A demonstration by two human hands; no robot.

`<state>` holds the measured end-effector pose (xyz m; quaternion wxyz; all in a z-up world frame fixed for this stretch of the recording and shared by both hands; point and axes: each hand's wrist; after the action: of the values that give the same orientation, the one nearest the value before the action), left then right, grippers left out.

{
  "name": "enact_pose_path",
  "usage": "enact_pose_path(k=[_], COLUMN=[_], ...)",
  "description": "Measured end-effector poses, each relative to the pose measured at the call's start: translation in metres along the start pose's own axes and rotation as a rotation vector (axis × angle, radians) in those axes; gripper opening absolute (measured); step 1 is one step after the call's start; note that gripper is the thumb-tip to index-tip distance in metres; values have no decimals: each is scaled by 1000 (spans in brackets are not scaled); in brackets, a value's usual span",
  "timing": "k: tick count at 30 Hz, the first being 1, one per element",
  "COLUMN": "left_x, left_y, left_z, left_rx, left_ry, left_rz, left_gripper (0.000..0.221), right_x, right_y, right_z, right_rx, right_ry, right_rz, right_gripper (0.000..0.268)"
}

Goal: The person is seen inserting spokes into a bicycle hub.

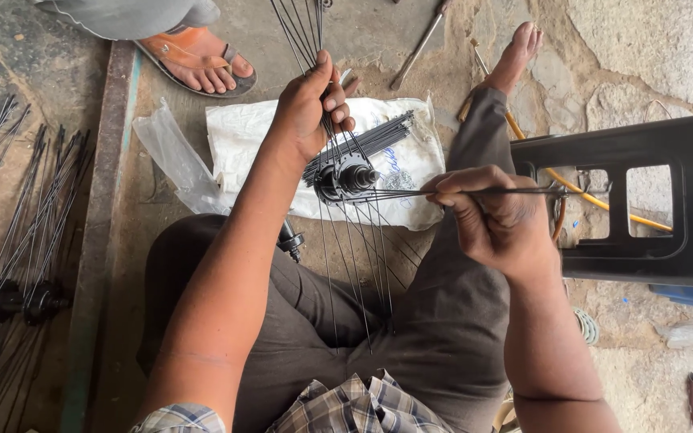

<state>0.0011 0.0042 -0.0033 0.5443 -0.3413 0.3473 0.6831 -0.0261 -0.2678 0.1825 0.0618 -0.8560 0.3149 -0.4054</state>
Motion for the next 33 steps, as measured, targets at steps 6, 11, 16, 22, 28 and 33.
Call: enact_pose_path(k=[6, 11, 16, 22, 28, 33], left_x=[-4, -8, -12, -14, -3, -5], left_y=[3, 7, 10, 9, 9, 11], left_z=[1, 4, 6, 7, 10, 16], left_rx=[-18, -29, -67, -70, -27, -22], left_ry=[3, 1, -41, -21, 0, -3], left_rz=[-28, -62, -37, -54, -65, -158], left_gripper=[41, 40, 41, 41, 39, 39], right_x=[-4, -6, -16, -30, -12, -49], right_y=[-1, -14, -20, -27, -27, -14], right_z=[7, 4, -8, -19, 62, 237], right_rx=[37, -136, -229, -48, -282, -838], right_ry=[20, 16, -113, 114, 120, -28], right_rz=[-51, -51, -52, -201, -213, -135], right_gripper=[6, 8, 3, 11, 19, 22])
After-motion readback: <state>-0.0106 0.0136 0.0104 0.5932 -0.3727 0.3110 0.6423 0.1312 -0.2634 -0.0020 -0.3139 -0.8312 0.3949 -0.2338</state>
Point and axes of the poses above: each hand's wrist, its own y-axis away from the middle knuckle, its own x-axis out of the back of the hand, z = x × y, and after that the axes turned 1 degree about -z, right-handed
